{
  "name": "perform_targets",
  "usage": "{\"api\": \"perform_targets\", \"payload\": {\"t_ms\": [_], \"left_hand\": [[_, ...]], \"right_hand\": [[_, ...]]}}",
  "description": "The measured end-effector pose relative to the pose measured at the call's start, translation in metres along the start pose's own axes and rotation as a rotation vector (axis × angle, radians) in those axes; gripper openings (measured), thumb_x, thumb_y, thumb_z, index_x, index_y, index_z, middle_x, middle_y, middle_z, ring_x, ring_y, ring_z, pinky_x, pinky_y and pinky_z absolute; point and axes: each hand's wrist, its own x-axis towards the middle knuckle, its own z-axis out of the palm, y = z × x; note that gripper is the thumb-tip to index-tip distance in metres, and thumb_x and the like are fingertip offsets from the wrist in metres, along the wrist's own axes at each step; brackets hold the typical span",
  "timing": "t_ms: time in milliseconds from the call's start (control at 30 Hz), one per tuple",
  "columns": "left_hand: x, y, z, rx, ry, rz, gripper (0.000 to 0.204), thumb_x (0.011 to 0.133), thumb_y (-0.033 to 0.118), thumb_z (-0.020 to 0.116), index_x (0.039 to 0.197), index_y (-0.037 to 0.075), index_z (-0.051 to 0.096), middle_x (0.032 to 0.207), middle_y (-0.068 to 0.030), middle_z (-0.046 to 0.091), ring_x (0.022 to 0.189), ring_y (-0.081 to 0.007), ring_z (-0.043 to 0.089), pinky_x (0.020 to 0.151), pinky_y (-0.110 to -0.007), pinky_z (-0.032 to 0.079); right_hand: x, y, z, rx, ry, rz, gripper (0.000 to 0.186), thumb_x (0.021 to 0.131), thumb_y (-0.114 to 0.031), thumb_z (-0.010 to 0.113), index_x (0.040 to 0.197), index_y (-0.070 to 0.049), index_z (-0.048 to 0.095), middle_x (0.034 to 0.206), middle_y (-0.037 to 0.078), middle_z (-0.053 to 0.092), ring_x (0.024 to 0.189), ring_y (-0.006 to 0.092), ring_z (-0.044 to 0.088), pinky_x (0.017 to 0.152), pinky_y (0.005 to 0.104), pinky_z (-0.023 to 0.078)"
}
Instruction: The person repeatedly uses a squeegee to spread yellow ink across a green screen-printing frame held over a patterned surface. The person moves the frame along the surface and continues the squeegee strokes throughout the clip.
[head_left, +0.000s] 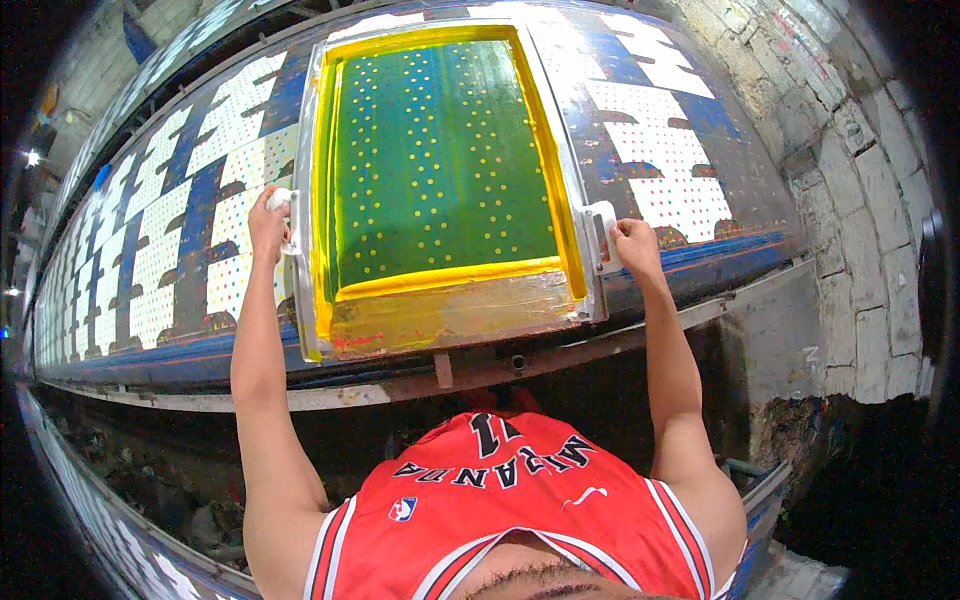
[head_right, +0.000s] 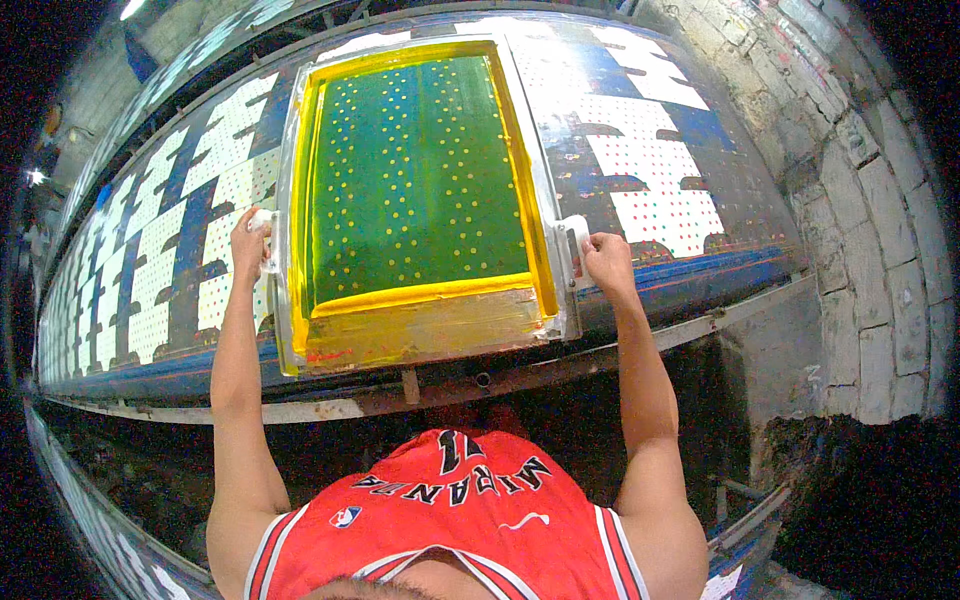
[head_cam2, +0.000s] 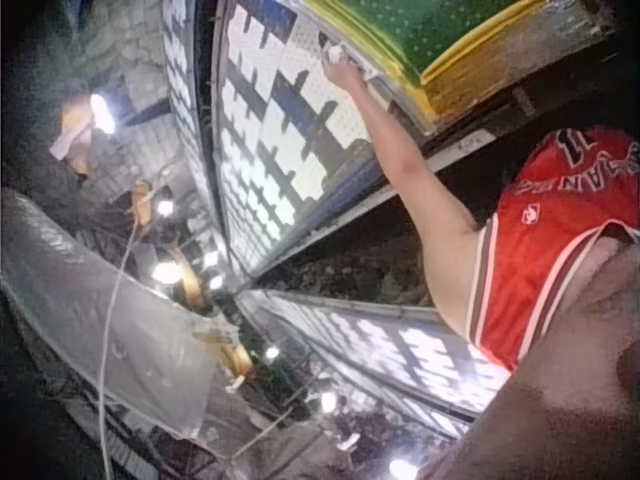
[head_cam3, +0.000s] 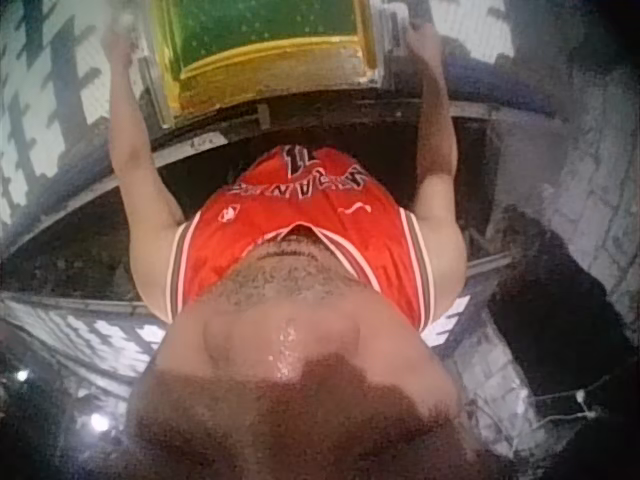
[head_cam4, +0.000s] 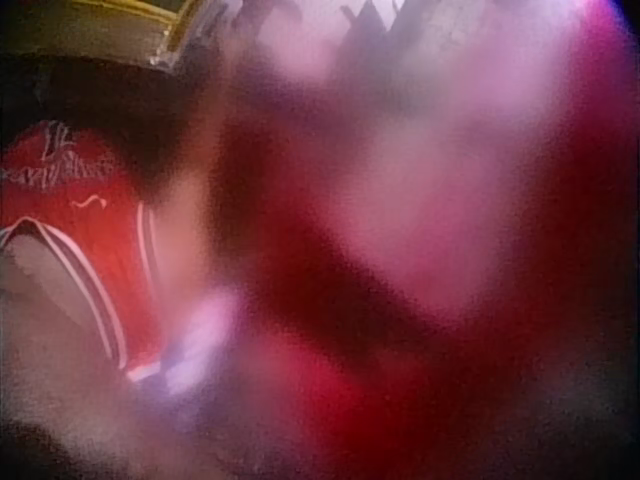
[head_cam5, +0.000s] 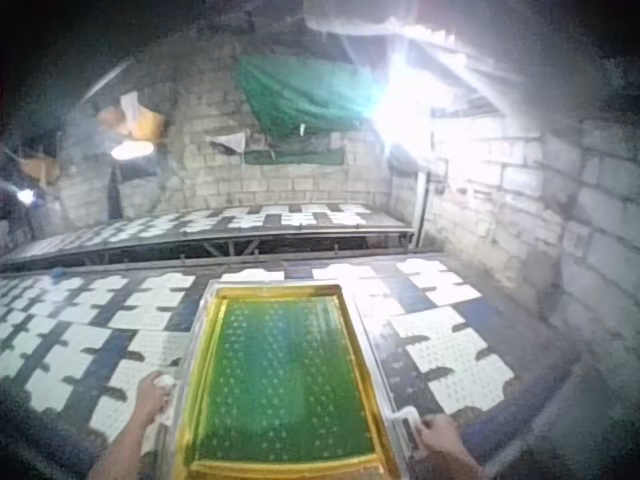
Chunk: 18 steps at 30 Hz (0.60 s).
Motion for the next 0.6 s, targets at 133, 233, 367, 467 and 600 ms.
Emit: {"api": "perform_targets", "payload": {"t_ms": [133, 233, 367, 467, 600], "left_hand": [[-0.014, -0.006, 0.002, -0.024, 0.000, -0.035, 0.050, 0.093, -0.001, 0.062, 0.143, 0.005, 0.055, 0.081, -0.0111, 0.067, 0.038, -0.0115, 0.048, 0.034, -0.029, 0.035], [-0.027, -0.012, 0.006, -0.051, 0.004, -0.074, 0.052, 0.093, -0.001, 0.062, 0.143, 0.005, 0.054, 0.079, -0.0100, 0.065, 0.038, -0.0115, 0.049, 0.034, -0.029, 0.036], [-0.040, -0.015, 0.008, -0.017, 0.024, -0.100, 0.053, 0.092, 0.000, 0.062, 0.144, 0.006, 0.054, 0.077, -0.0080, 0.064, 0.040, -0.0104, 0.049, 0.034, -0.029, 0.037], [-0.045, -0.013, 0.007, -0.012, 0.033, -0.091, 0.053, 0.092, 0.000, 0.061, 0.144, 0.006, 0.054, 0.076, -0.0074, 0.064, 0.040, -0.0101, 0.049, 0.035, -0.028, 0.037], [-0.048, -0.010, 0.013, 0.015, 0.025, -0.040, 0.052, 0.092, 0.000, 0.062, 0.143, 0.006, 0.055, 0.077, -0.0072, 0.064, 0.041, -0.0107, 0.050, 0.036, -0.028, 0.038]], "right_hand": [[-0.009, 0.000, -0.007, 0.053, -0.026, 0.076, 0.025, 0.098, -0.015, 0.060, 0.099, 0.004, 0.075, 0.080, 0.015, 0.076, 0.067, 0.0218, 0.075, 0.071, 0.0378, 0.057], [-0.017, -0.002, -0.017, 0.043, -0.042, 0.065, 0.024, 0.098, -0.015, 0.060, 0.102, 0.004, 0.075, 0.079, 0.013, 0.076, 0.066, 0.0200, 0.074, 0.069, 0.0365, 0.057], [-0.018, -0.001, -0.023, 0.117, -0.070, 0.095, 0.025, 0.098, -0.014, 0.060, 0.105, 0.005, 0.074, 0.078, 0.013, 0.076, 0.065, 0.0189, 0.074, 0.066, 0.0351, 0.057], [-0.012, 0.005, -0.023, 0.163, -0.094, 0.113, 0.025, 0.097, -0.013, 0.061, 0.107, 0.006, 0.073, 0.078, 0.014, 0.076, 0.064, 0.0193, 0.073, 0.065, 0.0359, 0.057], [-0.006, 0.019, -0.025, 0.165, -0.079, 0.125, 0.024, 0.094, -0.013, 0.062, 0.105, 0.005, 0.074, 0.077, 0.013, 0.076, 0.065, 0.0187, 0.073, 0.065, 0.0363, 0.057]]}}
